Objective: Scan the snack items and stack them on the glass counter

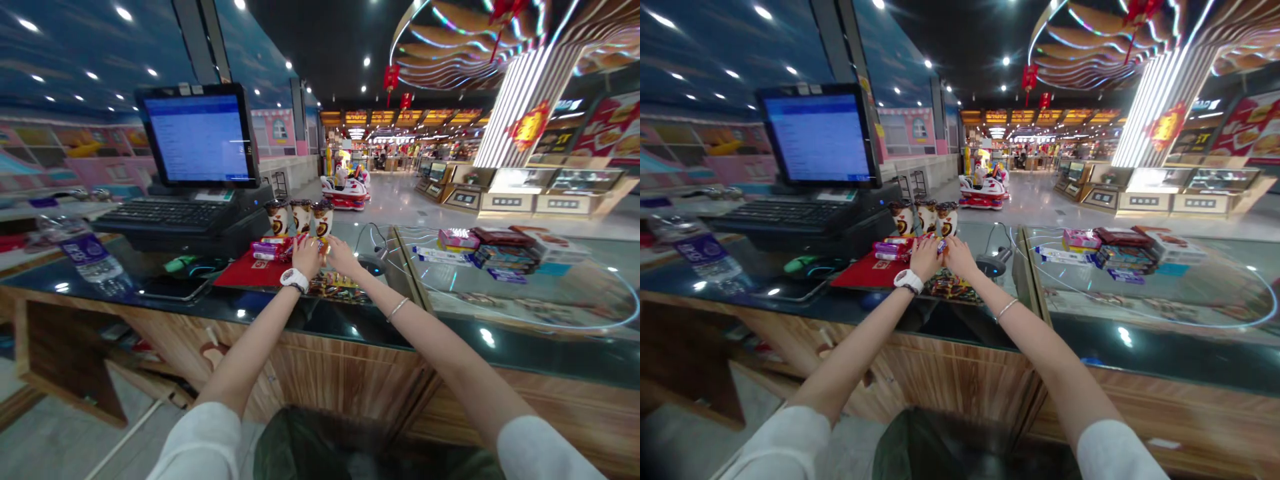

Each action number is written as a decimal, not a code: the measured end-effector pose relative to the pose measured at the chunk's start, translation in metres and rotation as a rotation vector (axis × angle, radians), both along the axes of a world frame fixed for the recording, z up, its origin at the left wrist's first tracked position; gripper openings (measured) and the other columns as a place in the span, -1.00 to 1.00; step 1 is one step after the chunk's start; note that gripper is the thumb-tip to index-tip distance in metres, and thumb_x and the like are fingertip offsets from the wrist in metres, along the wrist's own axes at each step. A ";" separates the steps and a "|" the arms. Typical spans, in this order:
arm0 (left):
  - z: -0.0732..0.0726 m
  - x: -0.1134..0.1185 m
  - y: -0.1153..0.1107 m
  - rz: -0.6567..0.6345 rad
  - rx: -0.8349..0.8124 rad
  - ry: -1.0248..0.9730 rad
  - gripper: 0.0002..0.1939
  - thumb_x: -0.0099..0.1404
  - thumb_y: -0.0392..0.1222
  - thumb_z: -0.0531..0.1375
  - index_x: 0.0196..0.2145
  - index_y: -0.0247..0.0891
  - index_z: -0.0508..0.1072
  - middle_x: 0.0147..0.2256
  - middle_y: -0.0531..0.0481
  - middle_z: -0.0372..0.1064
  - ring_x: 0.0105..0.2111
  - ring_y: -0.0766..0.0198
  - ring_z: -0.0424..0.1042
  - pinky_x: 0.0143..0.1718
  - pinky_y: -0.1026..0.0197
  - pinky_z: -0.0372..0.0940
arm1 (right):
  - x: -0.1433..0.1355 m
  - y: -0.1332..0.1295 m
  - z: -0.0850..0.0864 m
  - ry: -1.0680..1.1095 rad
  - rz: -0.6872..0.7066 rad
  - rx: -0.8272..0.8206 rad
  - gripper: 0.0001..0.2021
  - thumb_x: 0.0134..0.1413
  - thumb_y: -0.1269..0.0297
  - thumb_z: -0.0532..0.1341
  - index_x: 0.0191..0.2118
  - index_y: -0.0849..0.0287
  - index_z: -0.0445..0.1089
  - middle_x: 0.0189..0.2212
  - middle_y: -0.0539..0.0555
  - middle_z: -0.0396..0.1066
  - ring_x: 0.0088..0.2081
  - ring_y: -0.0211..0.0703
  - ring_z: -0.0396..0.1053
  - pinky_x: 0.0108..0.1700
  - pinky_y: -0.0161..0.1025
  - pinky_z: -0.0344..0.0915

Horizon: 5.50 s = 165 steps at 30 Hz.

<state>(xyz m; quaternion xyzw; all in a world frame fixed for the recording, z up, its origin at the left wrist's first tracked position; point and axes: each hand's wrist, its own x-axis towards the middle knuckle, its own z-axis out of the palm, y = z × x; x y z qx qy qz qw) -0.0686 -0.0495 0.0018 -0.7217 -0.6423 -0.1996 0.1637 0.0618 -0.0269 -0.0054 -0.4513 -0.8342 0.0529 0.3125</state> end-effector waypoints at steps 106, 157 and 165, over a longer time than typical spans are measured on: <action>0.010 0.084 0.023 -0.646 0.425 -0.125 -0.74 0.39 -0.27 0.16 0.02 -0.13 0.46 -0.02 -0.09 0.46 0.05 0.15 0.42 0.25 -0.05 0.23 | 0.179 -0.011 -0.006 0.121 -0.104 0.507 -0.79 0.27 0.37 0.11 -0.03 0.10 0.40 -0.07 0.20 0.45 0.02 0.07 0.37 0.11 0.05 0.28; -0.001 0.063 0.052 -0.499 0.389 -0.262 -0.91 0.34 -0.30 0.18 -0.22 -0.18 0.47 -0.16 -0.07 0.52 -0.08 0.06 0.43 0.08 0.00 0.24 | 0.182 0.026 -0.034 -0.181 0.336 0.035 -0.34 -0.08 0.63 0.19 0.22 0.20 0.32 0.09 0.25 0.30 0.15 0.03 0.32 0.24 0.04 0.24; -0.002 0.061 0.054 -0.490 0.383 -0.248 -0.89 0.33 -0.33 0.17 -0.22 -0.18 0.47 -0.16 -0.08 0.51 -0.08 0.05 0.41 0.05 0.01 0.25 | 0.179 0.012 -0.033 -0.165 0.443 0.015 -0.38 -0.02 0.61 0.14 0.22 0.18 0.29 0.14 0.24 0.27 0.20 0.00 0.26 0.27 0.06 0.20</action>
